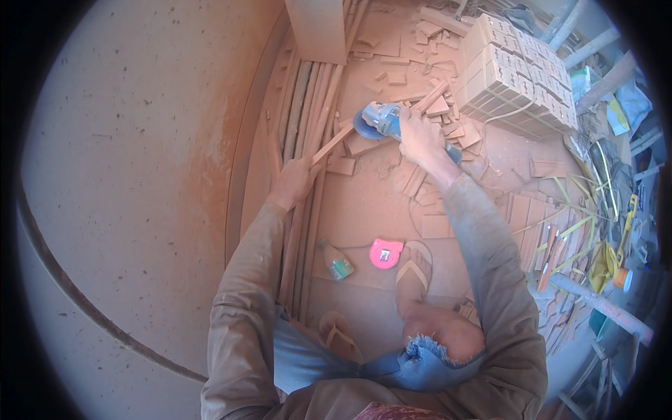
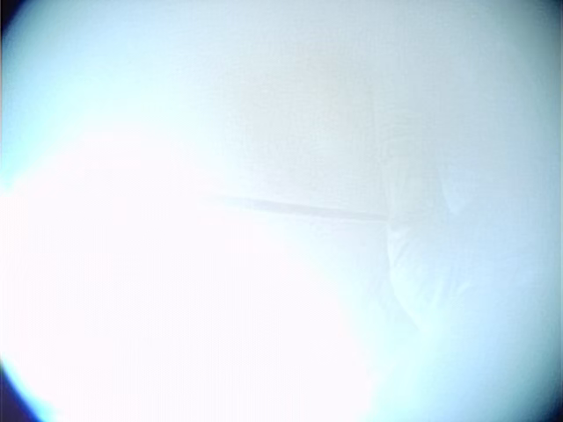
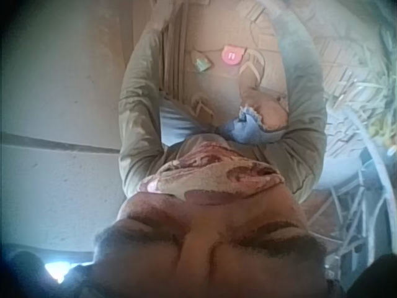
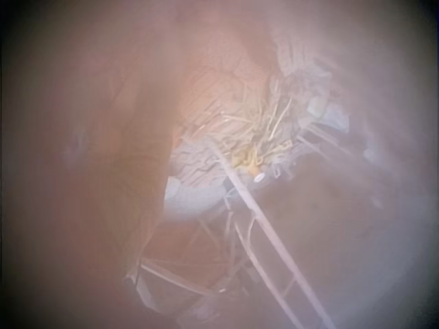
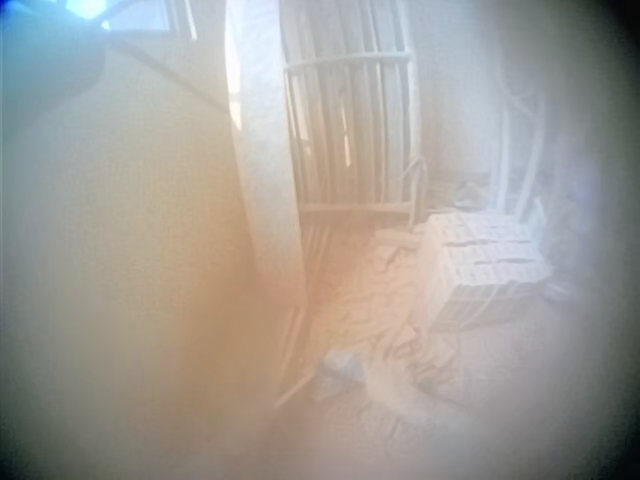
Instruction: The person uses an angle grinder to cut and shape small wooden planks. They hold the wood with one hand and operate the tool with the other, generating sawdust as they work. The person occasionally adjusts the wood's position to continue cutting.
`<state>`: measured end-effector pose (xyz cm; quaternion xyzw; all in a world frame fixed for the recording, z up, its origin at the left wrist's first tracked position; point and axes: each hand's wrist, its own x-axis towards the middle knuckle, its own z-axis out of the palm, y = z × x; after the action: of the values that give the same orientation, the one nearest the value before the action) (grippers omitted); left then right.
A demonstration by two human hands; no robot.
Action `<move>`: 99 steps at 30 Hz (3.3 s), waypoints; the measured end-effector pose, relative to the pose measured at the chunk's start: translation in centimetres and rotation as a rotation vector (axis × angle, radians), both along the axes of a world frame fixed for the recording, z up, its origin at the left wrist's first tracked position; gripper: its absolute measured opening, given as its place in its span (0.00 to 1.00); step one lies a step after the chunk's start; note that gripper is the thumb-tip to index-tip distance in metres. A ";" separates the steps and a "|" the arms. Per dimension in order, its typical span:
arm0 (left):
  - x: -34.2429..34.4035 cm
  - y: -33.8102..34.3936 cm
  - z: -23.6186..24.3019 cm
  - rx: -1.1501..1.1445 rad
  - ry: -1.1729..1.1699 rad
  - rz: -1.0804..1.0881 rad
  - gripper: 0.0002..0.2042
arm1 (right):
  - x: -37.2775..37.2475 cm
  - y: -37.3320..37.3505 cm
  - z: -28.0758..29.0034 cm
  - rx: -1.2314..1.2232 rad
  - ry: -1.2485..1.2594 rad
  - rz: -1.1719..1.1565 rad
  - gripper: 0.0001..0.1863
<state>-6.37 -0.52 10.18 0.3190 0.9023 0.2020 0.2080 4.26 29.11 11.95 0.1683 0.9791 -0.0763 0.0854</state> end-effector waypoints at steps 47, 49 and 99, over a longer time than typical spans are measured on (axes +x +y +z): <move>0.9 -0.4 -1.7 -0.009 0.079 -0.004 0.14 | 0.6 -0.4 -0.4 -0.038 0.041 -0.010 0.29; 0.8 -0.5 -1.9 -0.010 0.071 -0.018 0.14 | 0.4 -0.1 -0.8 -0.022 0.025 -0.040 0.29; 4.3 -8.9 -3.2 -0.007 -0.054 0.729 0.22 | 3.0 0.7 -0.1 -0.255 0.112 -0.315 0.37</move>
<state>-2.09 -9.38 6.96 -0.0299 0.9516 0.2680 0.1471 7.23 29.83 11.81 0.3027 0.9262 -0.2214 0.0385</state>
